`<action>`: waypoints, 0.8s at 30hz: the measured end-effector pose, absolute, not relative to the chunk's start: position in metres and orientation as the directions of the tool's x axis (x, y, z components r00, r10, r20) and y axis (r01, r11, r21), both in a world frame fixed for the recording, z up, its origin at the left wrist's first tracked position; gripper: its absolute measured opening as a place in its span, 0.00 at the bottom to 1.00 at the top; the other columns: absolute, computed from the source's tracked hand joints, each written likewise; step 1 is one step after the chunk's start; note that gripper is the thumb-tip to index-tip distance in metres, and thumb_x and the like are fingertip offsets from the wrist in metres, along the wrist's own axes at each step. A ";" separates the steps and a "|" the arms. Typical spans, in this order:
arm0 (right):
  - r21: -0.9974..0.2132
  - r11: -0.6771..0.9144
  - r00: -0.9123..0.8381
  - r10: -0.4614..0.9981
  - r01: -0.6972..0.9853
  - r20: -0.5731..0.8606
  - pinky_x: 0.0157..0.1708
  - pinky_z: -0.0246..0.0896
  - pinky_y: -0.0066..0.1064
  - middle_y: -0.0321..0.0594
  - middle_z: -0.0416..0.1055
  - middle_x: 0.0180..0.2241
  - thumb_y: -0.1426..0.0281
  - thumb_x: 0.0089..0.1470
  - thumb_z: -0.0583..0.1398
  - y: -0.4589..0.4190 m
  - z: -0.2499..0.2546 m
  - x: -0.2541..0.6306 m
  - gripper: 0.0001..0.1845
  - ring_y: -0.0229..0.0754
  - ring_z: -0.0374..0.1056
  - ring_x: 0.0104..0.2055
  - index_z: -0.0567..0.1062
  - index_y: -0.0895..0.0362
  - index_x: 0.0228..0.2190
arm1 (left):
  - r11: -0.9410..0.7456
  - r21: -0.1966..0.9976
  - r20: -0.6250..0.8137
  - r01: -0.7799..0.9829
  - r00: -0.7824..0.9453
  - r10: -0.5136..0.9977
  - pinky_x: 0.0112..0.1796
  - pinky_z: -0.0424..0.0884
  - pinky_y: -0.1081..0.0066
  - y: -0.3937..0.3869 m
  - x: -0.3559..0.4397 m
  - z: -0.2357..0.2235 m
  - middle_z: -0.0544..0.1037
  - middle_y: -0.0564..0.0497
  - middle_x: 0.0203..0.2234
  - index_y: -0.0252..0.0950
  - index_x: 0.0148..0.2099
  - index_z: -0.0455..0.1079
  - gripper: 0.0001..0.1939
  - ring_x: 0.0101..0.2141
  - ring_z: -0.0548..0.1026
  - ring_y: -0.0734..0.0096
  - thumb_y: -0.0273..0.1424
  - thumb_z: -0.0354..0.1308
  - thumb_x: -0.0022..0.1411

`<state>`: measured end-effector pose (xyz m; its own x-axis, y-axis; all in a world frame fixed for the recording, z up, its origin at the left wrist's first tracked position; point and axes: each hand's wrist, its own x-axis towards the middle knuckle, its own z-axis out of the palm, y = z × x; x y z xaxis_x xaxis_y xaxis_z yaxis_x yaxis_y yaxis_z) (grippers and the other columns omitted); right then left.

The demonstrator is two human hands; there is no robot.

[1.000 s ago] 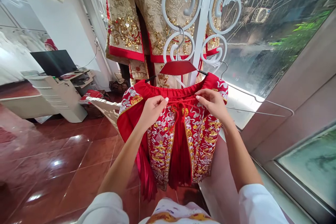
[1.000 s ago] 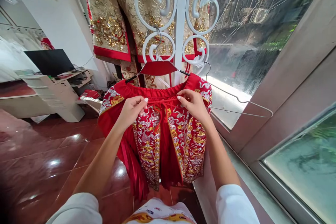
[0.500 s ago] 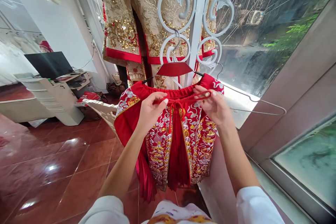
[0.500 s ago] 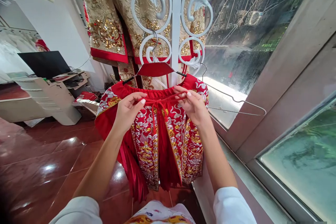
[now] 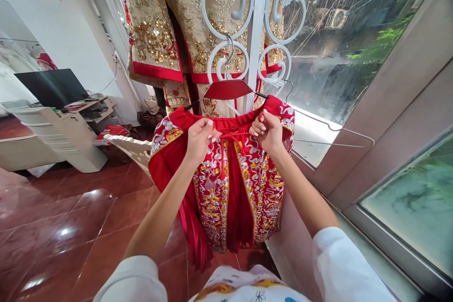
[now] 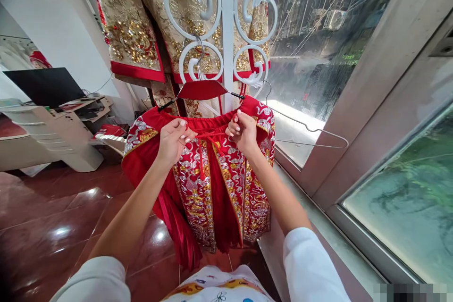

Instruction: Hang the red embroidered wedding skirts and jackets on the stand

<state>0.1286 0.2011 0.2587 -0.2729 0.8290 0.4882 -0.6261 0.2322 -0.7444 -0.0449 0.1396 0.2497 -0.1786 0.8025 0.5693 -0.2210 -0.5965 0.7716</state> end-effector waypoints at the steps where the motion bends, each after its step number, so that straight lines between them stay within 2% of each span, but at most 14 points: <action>1: -0.756 0.296 -0.252 0.819 -0.584 0.516 0.18 0.53 0.25 0.27 0.52 0.13 0.55 0.50 0.59 0.198 0.256 0.131 0.19 0.30 0.47 0.15 0.63 0.55 0.19 | -0.606 0.782 0.584 -0.144 -0.168 0.794 0.26 0.64 0.74 0.137 -0.045 0.249 0.56 0.60 0.14 0.35 0.25 0.60 0.16 0.17 0.59 0.81 0.38 0.61 0.55; 3: -0.782 0.473 -0.219 0.780 -0.405 0.586 0.26 0.62 0.30 0.33 0.65 0.20 0.56 0.52 0.58 0.190 0.253 0.144 0.16 0.34 0.61 0.21 0.69 0.55 0.23 | -0.647 0.752 0.659 0.127 -0.130 0.740 0.31 0.68 0.70 0.127 -0.046 0.253 0.66 0.56 0.17 0.36 0.28 0.64 0.13 0.21 0.67 0.75 0.38 0.57 0.58; 5: -0.731 0.670 -0.094 0.726 -0.128 0.682 0.35 0.65 0.35 0.39 0.72 0.30 0.57 0.54 0.55 0.183 0.253 0.168 0.15 0.39 0.68 0.32 0.73 0.54 0.28 | -0.658 0.565 0.790 0.498 -0.099 0.604 0.41 0.68 0.63 0.114 -0.055 0.262 0.75 0.49 0.27 0.36 0.31 0.68 0.09 0.32 0.73 0.67 0.37 0.55 0.59; 7: -0.611 0.772 0.113 0.601 0.175 0.791 0.43 0.64 0.40 0.43 0.72 0.37 0.58 0.56 0.54 0.185 0.256 0.196 0.14 0.43 0.69 0.40 0.74 0.54 0.33 | -0.504 0.306 0.893 0.808 -0.059 0.447 0.52 0.61 0.57 0.103 -0.074 0.275 0.77 0.47 0.38 0.36 0.36 0.71 0.08 0.43 0.72 0.61 0.35 0.55 0.59; 8: -0.556 0.774 0.170 0.531 0.302 0.830 0.45 0.62 0.41 0.44 0.72 0.40 0.59 0.56 0.54 0.191 0.257 0.209 0.14 0.45 0.68 0.43 0.74 0.54 0.36 | -0.386 0.215 0.912 0.897 -0.043 0.409 0.55 0.57 0.55 0.099 -0.087 0.281 0.76 0.46 0.42 0.36 0.40 0.72 0.09 0.46 0.70 0.58 0.34 0.55 0.59; 10: -0.491 0.739 0.119 0.497 0.460 0.860 0.48 0.60 0.44 0.47 0.70 0.44 0.60 0.54 0.56 0.209 0.258 0.228 0.17 0.47 0.66 0.47 0.72 0.54 0.43 | -0.227 0.166 0.873 0.960 -0.037 0.486 0.53 0.58 0.56 0.098 -0.117 0.290 0.74 0.46 0.46 0.36 0.49 0.69 0.16 0.48 0.69 0.55 0.35 0.55 0.59; 12: -0.467 0.727 -0.037 0.558 0.503 0.829 0.49 0.59 0.45 0.48 0.69 0.47 0.60 0.54 0.56 0.230 0.255 0.235 0.20 0.49 0.65 0.48 0.69 0.55 0.47 | -0.225 0.226 0.733 0.948 -0.014 0.680 0.46 0.65 0.61 0.105 -0.142 0.294 0.75 0.47 0.45 0.36 0.52 0.67 0.20 0.43 0.72 0.56 0.39 0.54 0.60; 14: -0.473 0.731 -0.133 0.600 0.492 0.789 0.48 0.59 0.44 0.49 0.68 0.48 0.60 0.55 0.55 0.246 0.249 0.234 0.21 0.48 0.64 0.49 0.67 0.55 0.48 | -0.253 0.295 0.614 0.921 0.019 0.789 0.37 0.66 0.67 0.114 -0.158 0.292 0.77 0.50 0.37 0.37 0.48 0.70 0.19 0.35 0.73 0.61 0.42 0.54 0.59; 15: -0.477 0.736 -0.147 0.603 0.480 0.784 0.48 0.59 0.43 0.49 0.68 0.48 0.60 0.54 0.55 0.252 0.247 0.232 0.21 0.48 0.64 0.49 0.67 0.55 0.48 | -0.255 0.305 0.608 0.917 0.019 0.794 0.34 0.66 0.69 0.118 -0.162 0.290 0.77 0.51 0.34 0.37 0.45 0.72 0.18 0.32 0.73 0.63 0.42 0.54 0.59; 17: -0.511 0.744 -0.139 0.614 0.430 0.777 0.47 0.59 0.40 0.47 0.67 0.46 0.60 0.52 0.58 0.259 0.243 0.227 0.21 0.46 0.63 0.47 0.66 0.55 0.45 | -0.244 0.299 0.681 0.922 -0.027 0.731 0.33 0.64 0.70 0.124 -0.163 0.286 0.77 0.52 0.30 0.36 0.42 0.73 0.16 0.30 0.72 0.65 0.42 0.56 0.57; 21: -0.651 0.721 -0.206 0.692 0.236 0.692 0.35 0.60 0.33 0.39 0.68 0.35 0.58 0.50 0.59 0.263 0.242 0.223 0.21 0.39 0.64 0.34 0.64 0.55 0.42 | -0.236 0.333 0.754 0.913 -0.107 0.648 0.32 0.63 0.71 0.124 -0.158 0.286 0.77 0.51 0.29 0.32 0.39 0.75 0.16 0.29 0.70 0.68 0.40 0.58 0.56; 24: -0.626 0.745 -0.220 0.666 0.229 0.712 0.35 0.58 0.33 0.37 0.68 0.31 0.58 0.50 0.58 0.262 0.241 0.221 0.17 0.39 0.62 0.32 0.68 0.56 0.38 | -0.149 0.409 0.769 0.900 -0.253 0.587 0.32 0.62 0.70 0.119 -0.150 0.284 0.77 0.50 0.29 0.32 0.40 0.75 0.19 0.29 0.69 0.68 0.42 0.59 0.54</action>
<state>0.2206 0.2621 0.2409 -0.2202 0.6664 0.7124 0.2287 0.7452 -0.6264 -0.1504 0.1189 0.2839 -0.2526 0.5868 0.7693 0.9003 -0.1487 0.4090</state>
